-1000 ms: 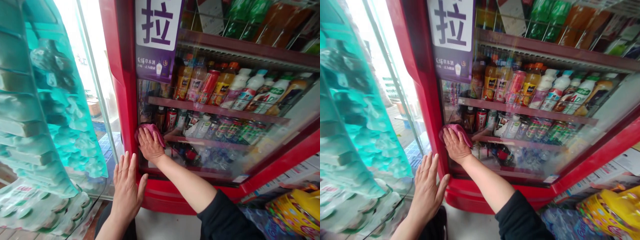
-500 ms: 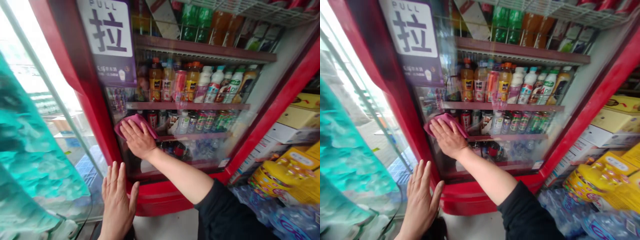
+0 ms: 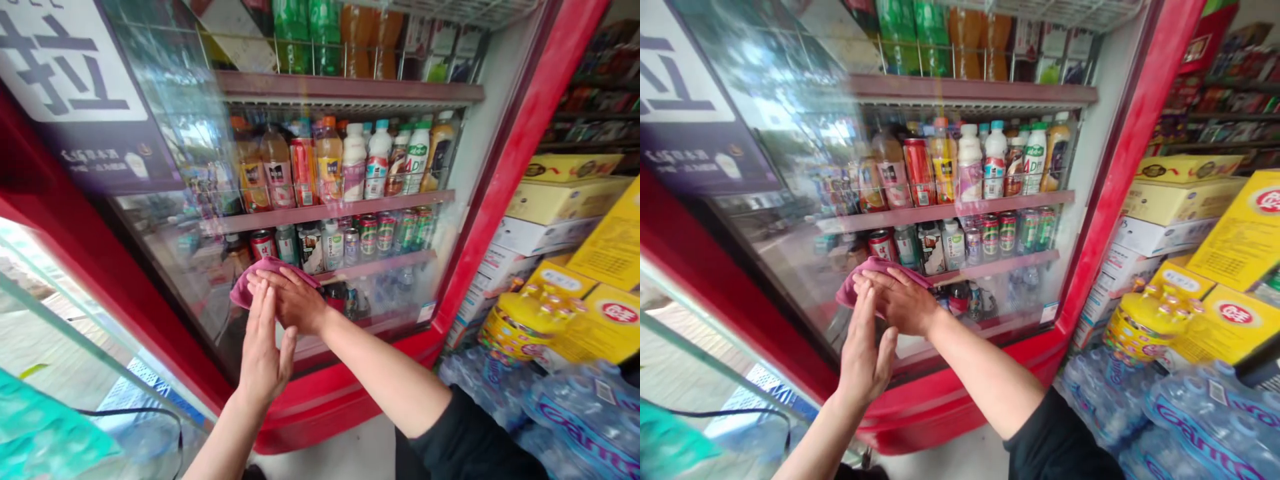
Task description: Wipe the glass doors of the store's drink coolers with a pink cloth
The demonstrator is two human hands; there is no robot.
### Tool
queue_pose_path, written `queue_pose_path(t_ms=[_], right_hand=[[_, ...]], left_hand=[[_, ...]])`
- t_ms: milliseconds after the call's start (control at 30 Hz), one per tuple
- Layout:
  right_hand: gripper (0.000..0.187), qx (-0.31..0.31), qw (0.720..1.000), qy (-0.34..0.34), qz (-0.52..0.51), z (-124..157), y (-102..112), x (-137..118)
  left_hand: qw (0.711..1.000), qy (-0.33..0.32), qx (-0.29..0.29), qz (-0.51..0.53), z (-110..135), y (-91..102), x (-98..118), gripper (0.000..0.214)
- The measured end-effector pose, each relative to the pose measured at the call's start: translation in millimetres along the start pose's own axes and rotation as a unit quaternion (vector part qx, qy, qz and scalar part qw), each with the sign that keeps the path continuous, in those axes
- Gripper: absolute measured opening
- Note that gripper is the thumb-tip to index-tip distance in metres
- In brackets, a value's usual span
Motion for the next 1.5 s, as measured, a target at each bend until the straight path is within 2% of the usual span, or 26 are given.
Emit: queue_pose_path(t_ms=[100,233,400,500,567,667,767,867,1000,1167,1233,1267,1333,1500], right_hand=[[0.044,0.026,1.000,-0.011,-0.009,7,13,17],[0.038,0.042,0.998,-0.034,-0.013,17,20,30],[0.037,0.053,0.997,-0.039,-0.051,10,28,33],[0.035,0.080,0.992,-0.061,-0.069,16,51,37],[0.033,0.128,0.981,-0.126,-0.071,36,75,43],[0.027,0.197,0.950,-0.235,-0.050,88,108,49],[0.034,0.206,0.937,-0.280,-0.018,136,120,49],[0.045,0.172,0.936,-0.306,0.002,159,116,57],[0.059,0.148,0.930,-0.337,0.020,175,121,75],[0.060,0.182,0.917,-0.353,0.032,211,144,90],[0.056,0.203,0.911,-0.359,0.032,225,152,95],[0.054,0.215,0.906,-0.364,0.032,231,156,98],[0.049,0.233,0.896,-0.377,0.028,240,163,104],[0.041,0.260,0.875,-0.409,0.001,248,178,111]], left_hand=[[0.999,-0.005,0.038,0.009,-12,-21.3,-3,0.077],[0.997,0.012,0.068,-0.035,-15,-28.9,-1,0.075],[0.996,0.014,0.061,-0.058,-17,-41.1,9,0.069],[0.995,-0.009,0.045,-0.086,-19,-60.2,4,0.071],[0.991,-0.011,0.040,-0.129,-22,-72.8,-4,0.075],[0.982,-0.008,0.046,-0.185,-30,-87.1,-15,0.082],[0.976,-0.035,0.037,-0.213,-46,-101.4,-10,0.082],[0.969,-0.080,0.011,-0.233,-67,-120.4,9,0.079],[0.957,-0.152,-0.009,-0.247,-92,-157.7,54,0.078],[0.919,-0.304,-0.090,-0.234,-98,-230.5,122,0.079],[0.906,-0.341,-0.097,-0.232,-98,-246.1,137,0.078],[0.903,-0.350,-0.094,-0.232,-98,-247.5,139,0.078],[0.903,-0.347,-0.079,-0.242,-100,-237.3,133,0.081],[0.926,-0.230,-0.019,-0.297,-117,-170.5,88,0.094]])
Point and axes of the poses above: each hand's wrist, its own z-axis away from the middle knuckle, its own y-axis out of the back of the hand, x = y × z, the point moved 7 cm from there along -z, towards the middle knuckle, and after that the axes turned 7 degrees about x, right-handed, at the moved point
